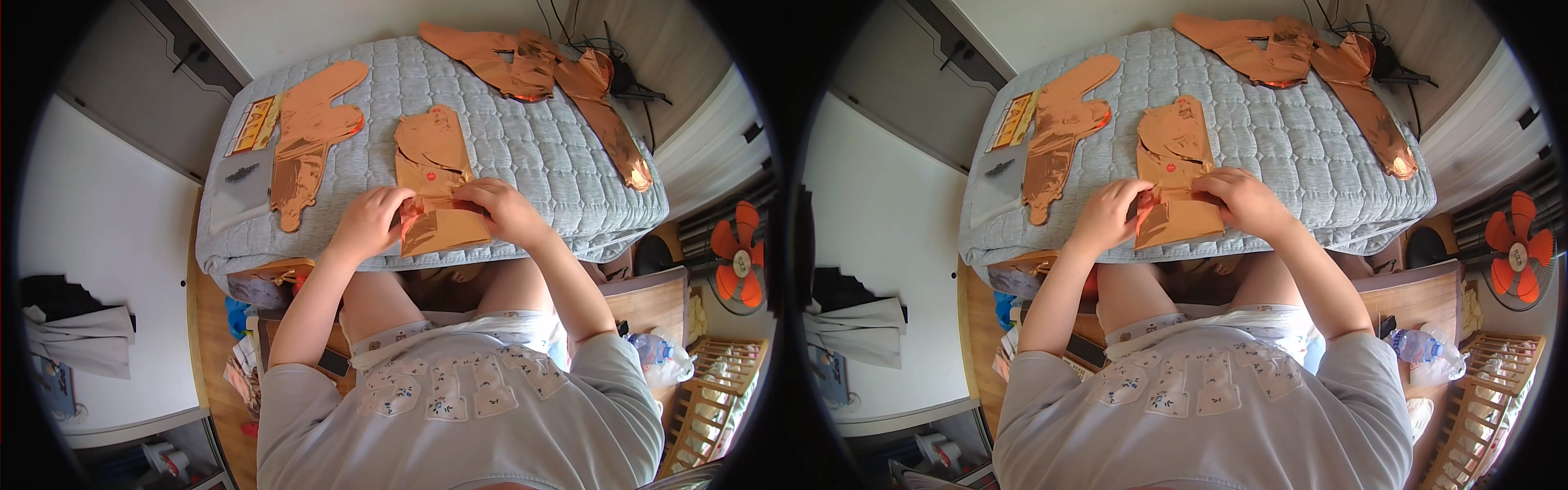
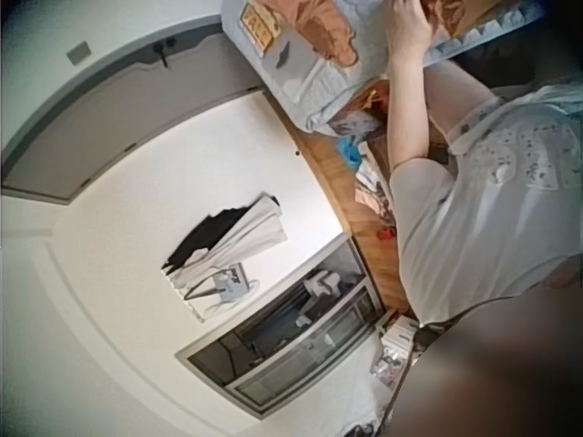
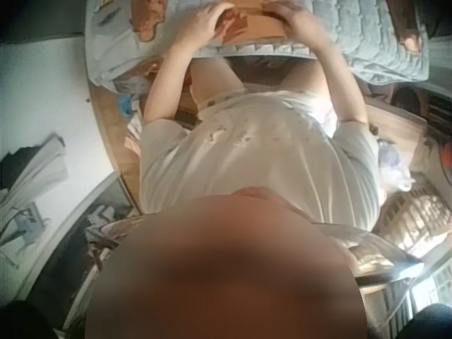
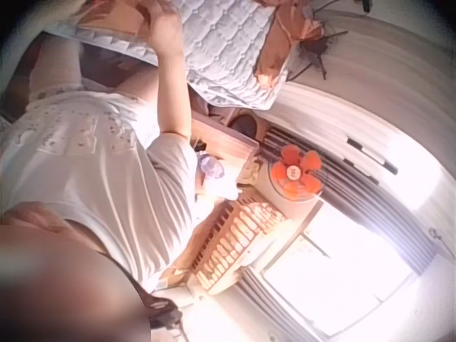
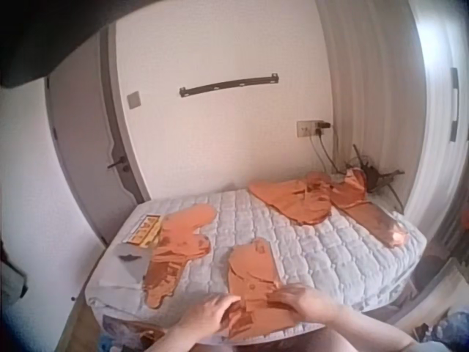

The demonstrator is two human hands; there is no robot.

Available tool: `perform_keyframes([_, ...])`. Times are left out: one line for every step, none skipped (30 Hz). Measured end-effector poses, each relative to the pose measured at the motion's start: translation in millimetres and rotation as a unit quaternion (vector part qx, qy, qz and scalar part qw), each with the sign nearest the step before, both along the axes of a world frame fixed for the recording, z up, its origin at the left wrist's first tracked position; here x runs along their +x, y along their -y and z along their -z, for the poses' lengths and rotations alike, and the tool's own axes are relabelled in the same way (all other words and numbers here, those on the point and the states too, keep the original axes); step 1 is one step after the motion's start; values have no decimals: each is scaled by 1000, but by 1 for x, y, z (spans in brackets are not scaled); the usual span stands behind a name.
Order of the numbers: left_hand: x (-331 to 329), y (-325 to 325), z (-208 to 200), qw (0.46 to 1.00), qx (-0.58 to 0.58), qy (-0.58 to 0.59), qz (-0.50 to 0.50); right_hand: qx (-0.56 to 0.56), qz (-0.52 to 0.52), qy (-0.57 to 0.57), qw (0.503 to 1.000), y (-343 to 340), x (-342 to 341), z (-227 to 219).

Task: Folding and organizing copper-colored foil letter balloons on a bed surface.

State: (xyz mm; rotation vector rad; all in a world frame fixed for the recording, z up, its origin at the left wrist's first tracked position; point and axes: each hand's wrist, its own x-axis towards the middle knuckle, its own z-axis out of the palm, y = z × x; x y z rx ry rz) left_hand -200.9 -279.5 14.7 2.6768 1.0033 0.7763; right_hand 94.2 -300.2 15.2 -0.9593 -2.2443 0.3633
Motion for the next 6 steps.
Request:
perform_keyframes([3, 2, -2, 1000, 19, -12, -9, 0, 0, 0, 1000, -1, 0, 0])
perform_keyframes([5, 1, -3, 1000, 19, -12, -9, -3, 5, 7, 1000, -2, 1, 0])
perform_keyframes([6, 1, -5, 999, 37, -31, 5, -6, 9, 14, 1000, -2, 0, -1])
perform_keyframes([7, 1, -6, 997, 54, -50, 19, -6, 8, 14, 1000, -3, 0, -2])
perform_keyframes([6, -1, -4, 996, 49, -66, 23, -19, 13, 23, 999, -4, 0, -4])
perform_keyframes([4, -4, -3, 995, 44, -81, 27, -33, 18, 32, 999, -4, -1, -6])
